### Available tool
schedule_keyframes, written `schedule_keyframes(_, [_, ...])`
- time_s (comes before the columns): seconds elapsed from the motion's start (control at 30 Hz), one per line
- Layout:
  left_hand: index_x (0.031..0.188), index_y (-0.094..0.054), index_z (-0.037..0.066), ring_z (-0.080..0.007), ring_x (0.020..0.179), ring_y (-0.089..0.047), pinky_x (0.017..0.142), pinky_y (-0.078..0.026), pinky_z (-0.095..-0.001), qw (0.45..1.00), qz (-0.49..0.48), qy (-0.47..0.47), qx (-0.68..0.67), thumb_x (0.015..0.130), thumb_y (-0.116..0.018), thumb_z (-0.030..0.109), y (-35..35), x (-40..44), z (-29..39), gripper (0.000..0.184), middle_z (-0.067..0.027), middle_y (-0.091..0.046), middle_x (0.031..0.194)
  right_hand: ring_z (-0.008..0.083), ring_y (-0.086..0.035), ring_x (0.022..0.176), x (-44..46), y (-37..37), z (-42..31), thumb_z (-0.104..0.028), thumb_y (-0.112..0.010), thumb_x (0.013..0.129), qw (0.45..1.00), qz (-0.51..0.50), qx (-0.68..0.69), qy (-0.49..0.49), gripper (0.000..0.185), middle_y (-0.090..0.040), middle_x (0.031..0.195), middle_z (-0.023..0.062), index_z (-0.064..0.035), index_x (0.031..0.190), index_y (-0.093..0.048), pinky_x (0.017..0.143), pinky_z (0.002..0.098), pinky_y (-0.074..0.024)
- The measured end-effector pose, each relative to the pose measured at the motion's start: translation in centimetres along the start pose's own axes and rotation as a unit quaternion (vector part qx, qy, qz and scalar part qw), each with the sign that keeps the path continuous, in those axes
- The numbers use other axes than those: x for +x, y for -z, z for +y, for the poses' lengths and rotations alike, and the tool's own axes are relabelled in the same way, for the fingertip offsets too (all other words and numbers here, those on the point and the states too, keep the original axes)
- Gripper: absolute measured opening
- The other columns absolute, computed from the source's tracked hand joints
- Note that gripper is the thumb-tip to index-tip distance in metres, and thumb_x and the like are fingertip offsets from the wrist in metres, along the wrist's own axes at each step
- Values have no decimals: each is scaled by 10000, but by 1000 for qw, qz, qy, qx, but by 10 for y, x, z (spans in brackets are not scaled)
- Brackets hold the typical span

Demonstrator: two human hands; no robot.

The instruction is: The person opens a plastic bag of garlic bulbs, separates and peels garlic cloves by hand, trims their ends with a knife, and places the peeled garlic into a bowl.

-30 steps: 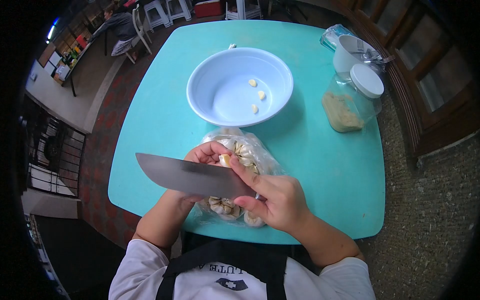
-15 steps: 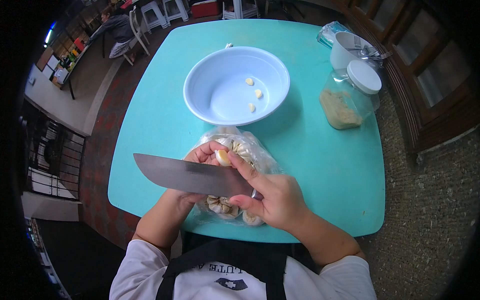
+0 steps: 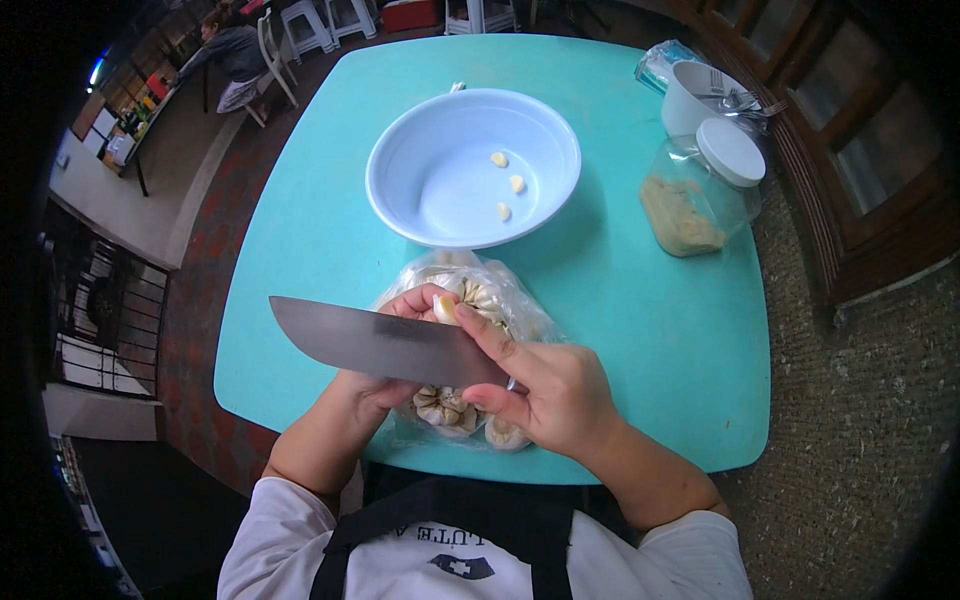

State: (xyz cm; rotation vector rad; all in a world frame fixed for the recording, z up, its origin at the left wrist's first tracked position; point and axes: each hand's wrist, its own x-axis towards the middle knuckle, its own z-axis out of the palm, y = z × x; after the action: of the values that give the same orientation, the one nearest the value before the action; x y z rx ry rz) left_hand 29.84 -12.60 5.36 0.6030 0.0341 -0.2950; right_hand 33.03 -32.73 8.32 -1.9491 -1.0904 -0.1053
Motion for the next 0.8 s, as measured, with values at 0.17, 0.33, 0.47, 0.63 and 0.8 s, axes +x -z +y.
schedule_keyframes(0.17, [1015, -575, 81, -147, 875, -640, 773, -528, -279, 1000, -11, 1, 27, 861, -624, 203, 10, 2, -3, 203, -53, -643, 989, 202, -499, 434, 1, 0, -1, -420, -627, 814, 1000, -3, 23, -19, 632, -492, 552, 70, -151, 1358, -452, 451, 319, -404])
schedule_keyframes(0.33, [1020, -568, 63, -171, 870, -643, 772, -530, -300, 999, 21, 1, 35, 859, -623, 196, 1, 1, -3, 215, -78, -642, 980, 213, -497, 439, 0, 1, 0, -407, -635, 814, 999, -9, 34, -27, 625, -490, 549, 69, -157, 1357, -454, 460, 326, -410])
schedule_keyframes(0.47, [956, -582, 63, -171, 859, -650, 738, -548, -281, 996, 60, -8, 65, 847, -625, 175, -7, 0, -3, 163, -74, -645, 947, 160, -524, 488, -3, 1, 5, -352, -618, 849, 996, -16, 80, -33, 573, -505, 572, 88, -144, 1356, -452, 496, 297, -419])
schedule_keyframes(0.63, [1056, -577, 4, -187, 913, -639, 802, -542, -295, 996, 22, 1, 89, 845, -631, 69, -11, -1, 8, 227, -105, -637, 1011, 69, -474, 546, -6, 3, 4, -283, -518, 941, 905, -53, 389, -164, 491, -538, 640, 3, -33, 1353, -425, 526, 229, -395])
schedule_keyframes(0.8, [1153, -554, -26, -218, 962, -635, 818, -553, -307, 994, 48, 19, 96, 851, -602, 20, -10, 0, 13, 309, -132, -628, 1066, 19, -376, 555, -5, 7, 3, -272, -480, 968, 824, -76, 513, -229, 477, -477, 693, -59, -6, 1357, -407, 524, 165, -317])
